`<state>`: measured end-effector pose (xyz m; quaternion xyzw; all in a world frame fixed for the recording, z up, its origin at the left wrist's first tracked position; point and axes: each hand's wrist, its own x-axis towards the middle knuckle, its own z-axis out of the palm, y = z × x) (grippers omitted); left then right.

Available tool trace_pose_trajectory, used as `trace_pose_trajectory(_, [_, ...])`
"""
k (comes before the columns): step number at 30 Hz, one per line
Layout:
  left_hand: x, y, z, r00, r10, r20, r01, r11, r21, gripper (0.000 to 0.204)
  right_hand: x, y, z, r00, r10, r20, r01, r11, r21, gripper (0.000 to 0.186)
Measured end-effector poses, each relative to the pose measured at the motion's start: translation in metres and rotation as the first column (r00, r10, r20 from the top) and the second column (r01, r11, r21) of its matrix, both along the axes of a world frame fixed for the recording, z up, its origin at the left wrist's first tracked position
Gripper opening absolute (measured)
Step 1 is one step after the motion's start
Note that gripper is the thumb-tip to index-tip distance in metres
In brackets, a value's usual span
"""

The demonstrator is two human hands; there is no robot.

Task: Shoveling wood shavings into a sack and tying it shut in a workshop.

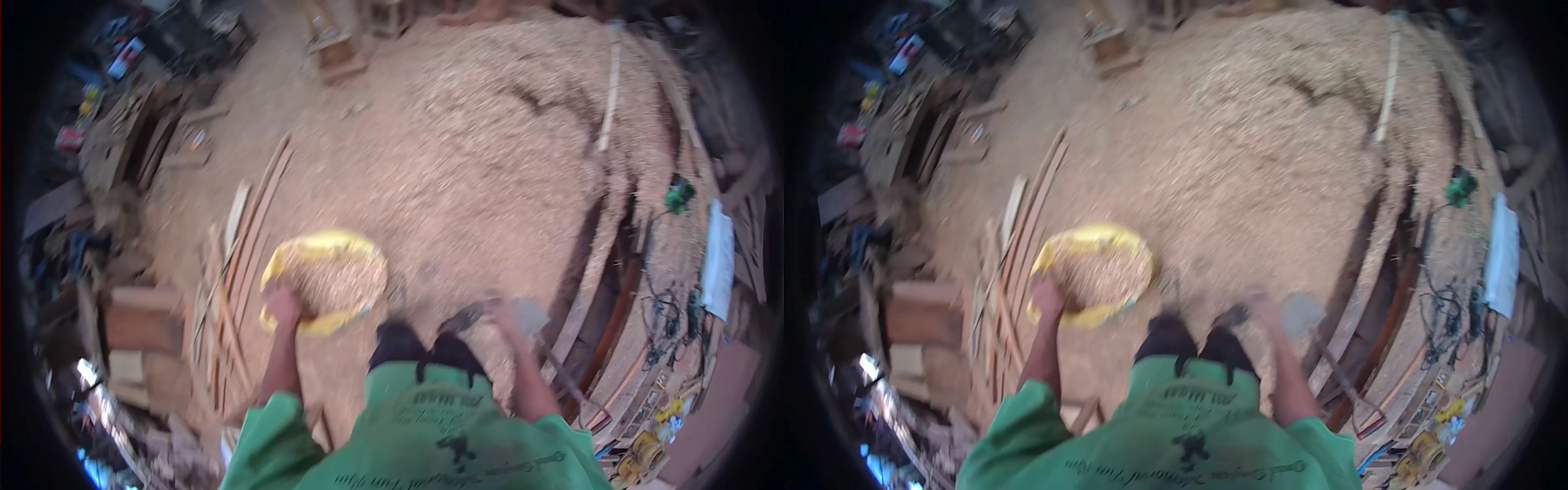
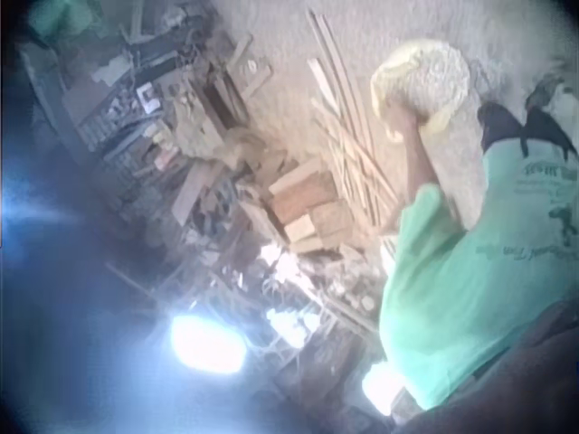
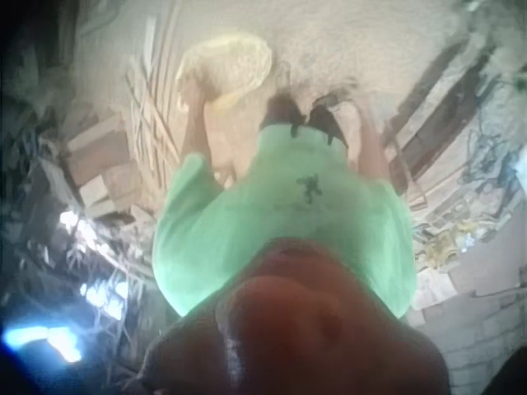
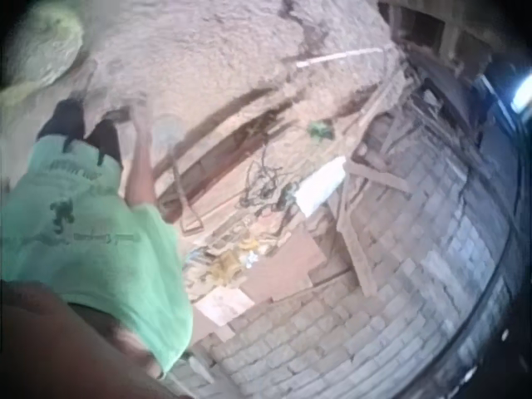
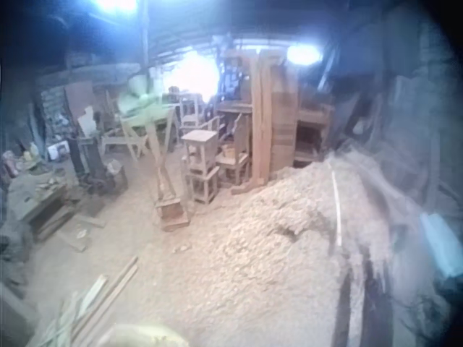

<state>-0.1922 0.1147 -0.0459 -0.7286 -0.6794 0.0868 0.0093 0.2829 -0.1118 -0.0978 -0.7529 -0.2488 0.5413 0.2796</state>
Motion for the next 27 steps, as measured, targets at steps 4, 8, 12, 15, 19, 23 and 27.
trace_pose_trajectory(4, [-0.028,0.026,-0.021,0.993,0.05,-0.11,-0.072,0.977,-0.202,0.064,-0.141,0.114,-0.05,0.973,0.091,-0.21,-0.11,0.991,-0.077,0.086])
trace_pose_trajectory(8, [-0.048,0.045,-0.021,0.997,0.067,-0.029,-0.073,0.958,-0.277,0.035,-0.225,0.173,-0.077,0.989,-0.077,-0.125,0.091,0.989,0.112,0.093])
trace_pose_trajectory(12, [-0.064,0.048,-0.016,0.936,0.229,0.269,-0.166,0.957,-0.237,0.027,-0.256,0.197,-0.075,0.958,0.219,0.184,-0.2,0.973,-0.113,0.073])
trace_pose_trajectory(15, [-0.078,0.047,-0.004,0.875,0.284,0.393,-0.2,0.95,-0.241,0.029,-0.251,0.198,-0.053,0.938,0.193,0.288,-0.179,0.981,-0.073,0.05])
trace_pose_trajectory(19, [-0.106,0.053,0.014,0.967,-0.041,0.253,0.12,0.944,-0.306,0.021,-0.228,0.189,-0.032,0.858,0.288,0.425,-0.215,0.953,-0.212,0.028])
trace_pose_trajectory(23, [-0.129,0.065,0.005,0.757,0.283,0.589,-0.268,0.956,-0.116,0.025,-0.228,0.179,-0.053,0.872,0.137,0.47,-0.101,0.99,-0.101,0.026])
trace_pose_trajectory(27, [-0.141,0.07,-0.005,0.78,0.358,0.514,-0.313,0.934,-0.175,0.03,-0.246,0.175,-0.08,0.84,0.353,0.411,-0.374,0.927,-0.033,0.022])
